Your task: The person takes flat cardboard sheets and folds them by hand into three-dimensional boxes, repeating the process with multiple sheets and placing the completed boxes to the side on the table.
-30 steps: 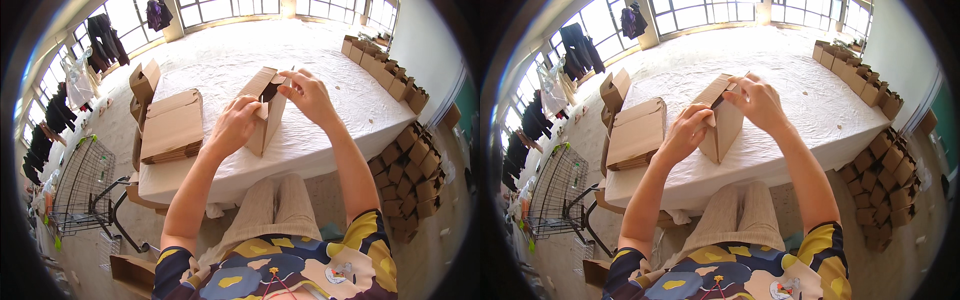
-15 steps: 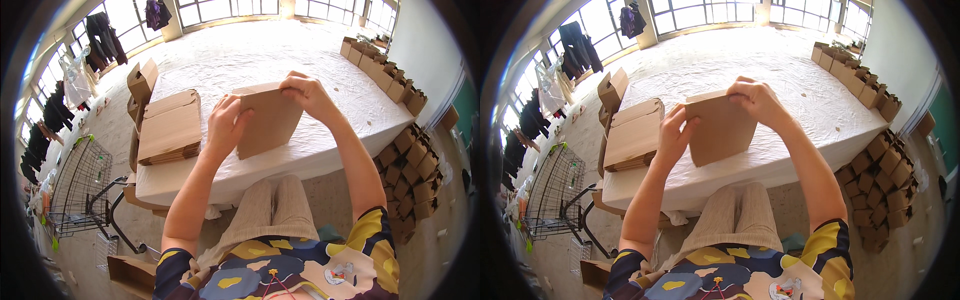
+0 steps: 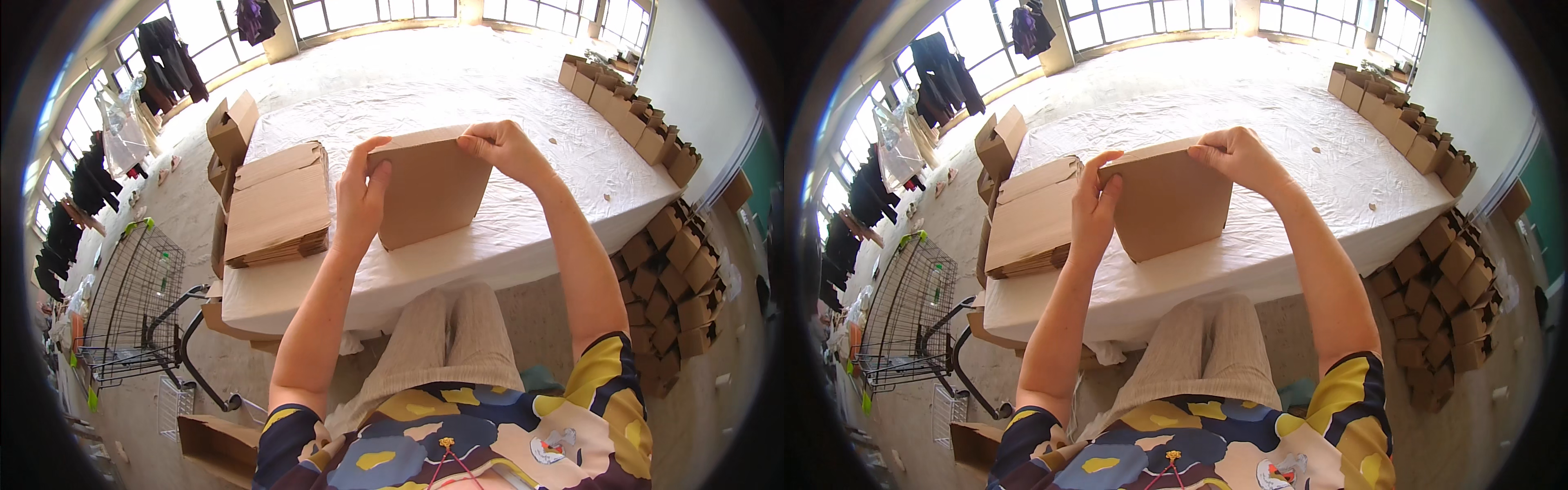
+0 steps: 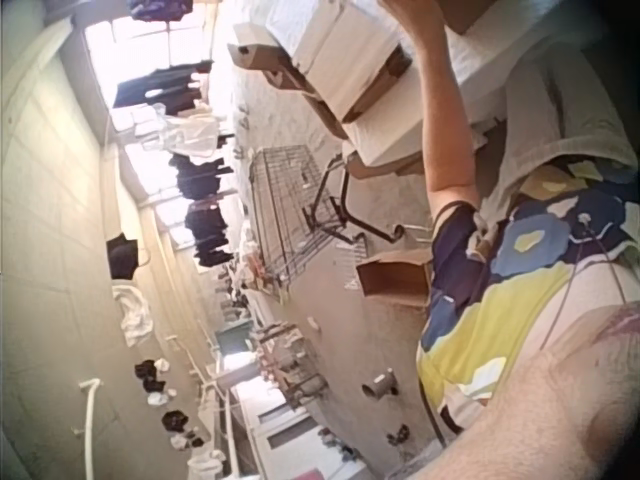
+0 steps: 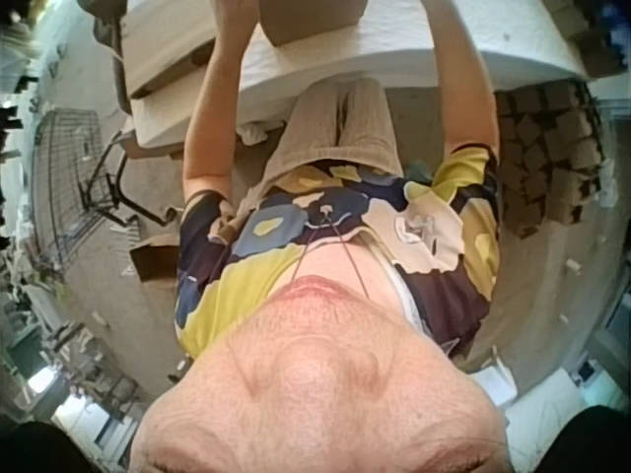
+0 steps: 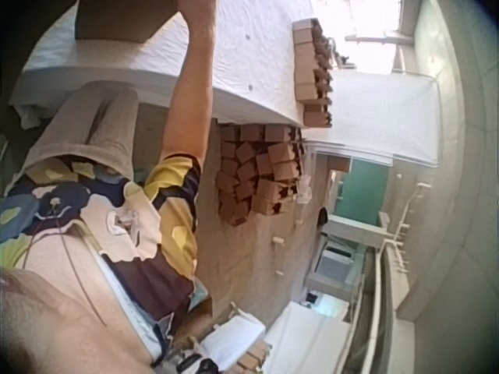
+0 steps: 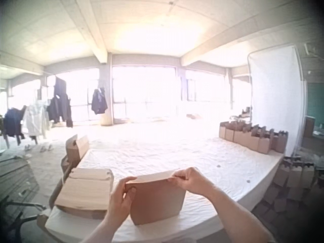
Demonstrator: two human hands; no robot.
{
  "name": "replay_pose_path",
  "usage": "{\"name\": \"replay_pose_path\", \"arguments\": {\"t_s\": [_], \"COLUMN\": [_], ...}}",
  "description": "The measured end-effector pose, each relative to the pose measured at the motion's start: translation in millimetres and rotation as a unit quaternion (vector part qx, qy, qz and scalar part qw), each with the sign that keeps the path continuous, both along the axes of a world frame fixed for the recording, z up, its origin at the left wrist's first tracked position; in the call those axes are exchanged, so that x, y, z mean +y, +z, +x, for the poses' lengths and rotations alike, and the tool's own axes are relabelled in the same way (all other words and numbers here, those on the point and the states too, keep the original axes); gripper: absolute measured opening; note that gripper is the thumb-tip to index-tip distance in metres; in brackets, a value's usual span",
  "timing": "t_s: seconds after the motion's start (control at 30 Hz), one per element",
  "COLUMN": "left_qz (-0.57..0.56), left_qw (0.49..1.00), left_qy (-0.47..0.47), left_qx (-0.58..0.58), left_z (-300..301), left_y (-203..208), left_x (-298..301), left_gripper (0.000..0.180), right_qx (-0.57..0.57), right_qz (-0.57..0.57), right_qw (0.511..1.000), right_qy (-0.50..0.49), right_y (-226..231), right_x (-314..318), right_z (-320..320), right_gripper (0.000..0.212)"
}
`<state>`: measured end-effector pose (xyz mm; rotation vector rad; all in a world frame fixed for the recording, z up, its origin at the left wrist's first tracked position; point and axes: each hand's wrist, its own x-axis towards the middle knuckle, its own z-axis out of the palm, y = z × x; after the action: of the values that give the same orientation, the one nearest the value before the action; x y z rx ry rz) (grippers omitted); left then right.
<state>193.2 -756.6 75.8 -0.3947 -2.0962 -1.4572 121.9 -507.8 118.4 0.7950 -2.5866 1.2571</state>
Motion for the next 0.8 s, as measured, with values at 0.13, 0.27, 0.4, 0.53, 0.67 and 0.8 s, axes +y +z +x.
{"name": "replay_pose_path", "arguments": {"t_s": [0.13, 0.27, 0.4, 0.53, 0.67, 0.8], "left_qz": [0.066, -0.027, -0.144, -0.149, -0.153, -0.069], "left_qw": [0.998, 0.997, 0.974, 0.979, 0.98, 0.993], "left_qy": [-0.01, 0.049, 0.113, 0.089, 0.089, 0.07], "left_qx": [-0.013, 0.054, 0.136, 0.105, 0.095, 0.066], "left_z": [-5, -10, -15, -18, -18, -17], "left_y": [0, 0, -5, -15, -21, -25], "left_x": [7, 7, 1, -3, 0, -2], "left_gripper": [0.028, 0.02, 0.013, 0.017, 0.019, 0.024], "right_qx": [-0.02, 0.02, 0.066, 0.144, 0.119, 0.044], "right_qz": [0.008, -0.018, 0.121, 0.158, 0.094, 0.062], "right_qw": [1.0, 0.999, 0.984, 0.968, 0.976, 0.99], "right_qy": [-0.005, -0.039, -0.111, -0.131, -0.158, -0.12], "right_y": [7, -14, -8, -27, -44, -38], "right_x": [-4, -10, -21, -19, -17, -7], "right_z": [2, -10, 1, -3, -16, -28], "right_gripper": [0.029, 0.024, 0.022, 0.034, 0.055, 0.069]}}
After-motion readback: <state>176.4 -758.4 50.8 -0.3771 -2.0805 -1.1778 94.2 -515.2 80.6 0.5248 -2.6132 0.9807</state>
